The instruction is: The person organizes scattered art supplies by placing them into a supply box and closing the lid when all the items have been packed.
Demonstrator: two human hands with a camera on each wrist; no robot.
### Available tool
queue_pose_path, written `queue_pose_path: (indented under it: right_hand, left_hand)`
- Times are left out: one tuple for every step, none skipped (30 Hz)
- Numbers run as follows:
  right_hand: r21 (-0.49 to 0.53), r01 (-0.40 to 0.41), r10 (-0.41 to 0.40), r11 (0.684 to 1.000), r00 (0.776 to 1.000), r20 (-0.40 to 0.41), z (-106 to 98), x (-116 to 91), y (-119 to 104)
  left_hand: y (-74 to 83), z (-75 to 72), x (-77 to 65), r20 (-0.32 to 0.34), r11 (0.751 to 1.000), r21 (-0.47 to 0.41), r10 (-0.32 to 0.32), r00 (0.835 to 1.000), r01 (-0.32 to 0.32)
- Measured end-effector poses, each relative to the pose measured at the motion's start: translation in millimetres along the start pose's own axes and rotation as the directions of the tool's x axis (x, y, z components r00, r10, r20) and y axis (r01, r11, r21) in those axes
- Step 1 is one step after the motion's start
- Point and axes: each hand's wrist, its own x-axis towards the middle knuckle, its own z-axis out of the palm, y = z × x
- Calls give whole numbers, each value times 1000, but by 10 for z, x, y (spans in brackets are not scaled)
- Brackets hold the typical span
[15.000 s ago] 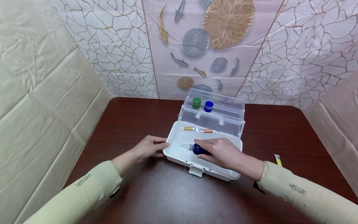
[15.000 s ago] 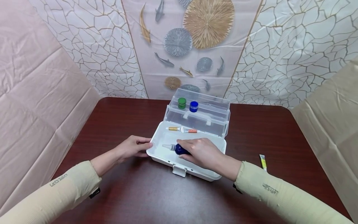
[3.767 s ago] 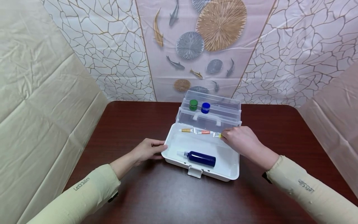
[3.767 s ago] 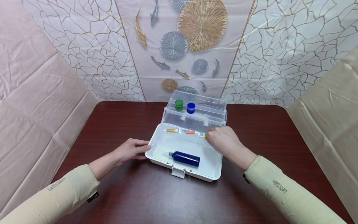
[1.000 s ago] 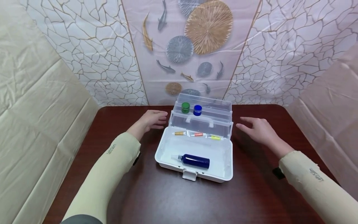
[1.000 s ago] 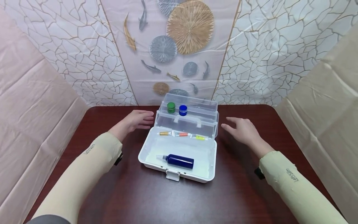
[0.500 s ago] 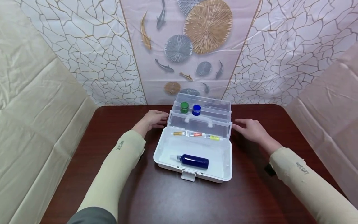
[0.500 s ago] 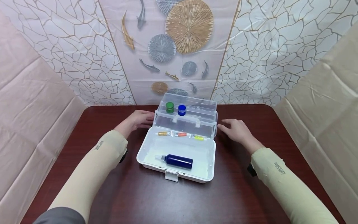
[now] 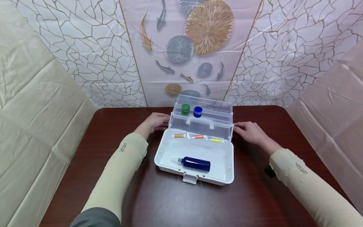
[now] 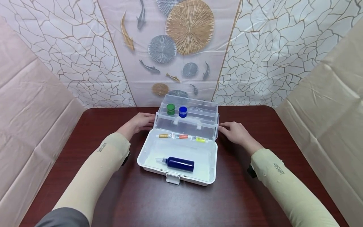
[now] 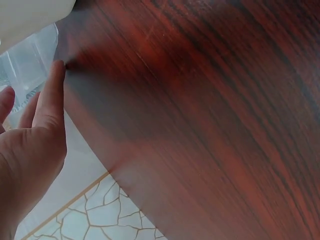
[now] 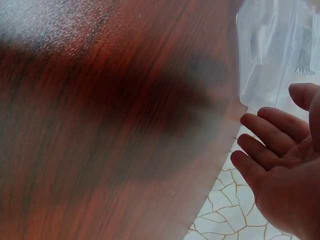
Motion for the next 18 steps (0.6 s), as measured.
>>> queue_pose_path:
  right_hand:
    - [2,-1,1,1000,1000,2,3,3,-2]
    - [2,-3,2,1000,1000,5,4,4,-3]
    - [5,-5,5,1000,1000,7,7,8,-3]
    - [9,-11,11,1000,1000,9,8,10,-2]
    - [13,-16,16,1000,1000,10,9,14,-3]
    - [18,-22,22,1000,1000,11,9,16,-4]
    - [22,-27,27,999,1000,12,8,19,-6]
    - [27,-31,31,999,999,12,7,22,-9]
    - [34,-35,35,999,999,12,7,27,-11]
    - [40,-38,38,998,999,12,5,31,-14]
    - [44,-39,38,998,999,12,3,35,-19]
    - [49,-41,40,998,999,12,2,40,-23]
    - [52,-39,39,998,999,10,0,46,-27]
    - [56,-40,40,998,999,11,-1,52,-32]
    - [58,-39,39,998,999,11,-2,59,-37]
    - [60,-39,38,997,999,12,-1,67,-43]
    - [58,-36,35,998,999,13,-2,71,-48]
    - [57,-33,33,998,999,14,0,79,-51]
  left_hand:
    - [1,3,2,4,1000,-4,1,1000,-1]
    - [3,5,3,7,1000,-7,0,1000,0]
    - [5,5,6,9,1000,-6,1,1000,-1]
    - [7,4,9,9,1000,-6,3,1000,-3]
    - [10,4,9,10,1000,-6,5,1000,-5]
    - [13,4,9,10,1000,-6,7,1000,-7]
    - [14,3,14,10,1000,-7,9,1000,-8]
    - [16,2,13,10,1000,-5,10,1000,-10]
    - [17,0,15,10,1000,-4,10,1000,-10]
    - [17,-1,18,11,1000,-6,10,1000,-10]
    - [16,-2,20,13,1000,-8,9,1000,-9]
    - [15,-4,25,14,1000,-9,9,1000,-9]
    - [13,-6,31,16,1000,-11,9,1000,-8]
    - [13,-7,32,18,1000,-12,9,1000,-9]
    - [11,-7,38,19,1000,-12,10,1000,-9]
    - [10,-6,44,21,1000,-10,11,1000,-11]
    - [12,-4,46,22,1000,-8,11,1000,-11]
    - [12,0,50,24,1000,-4,12,1000,-12]
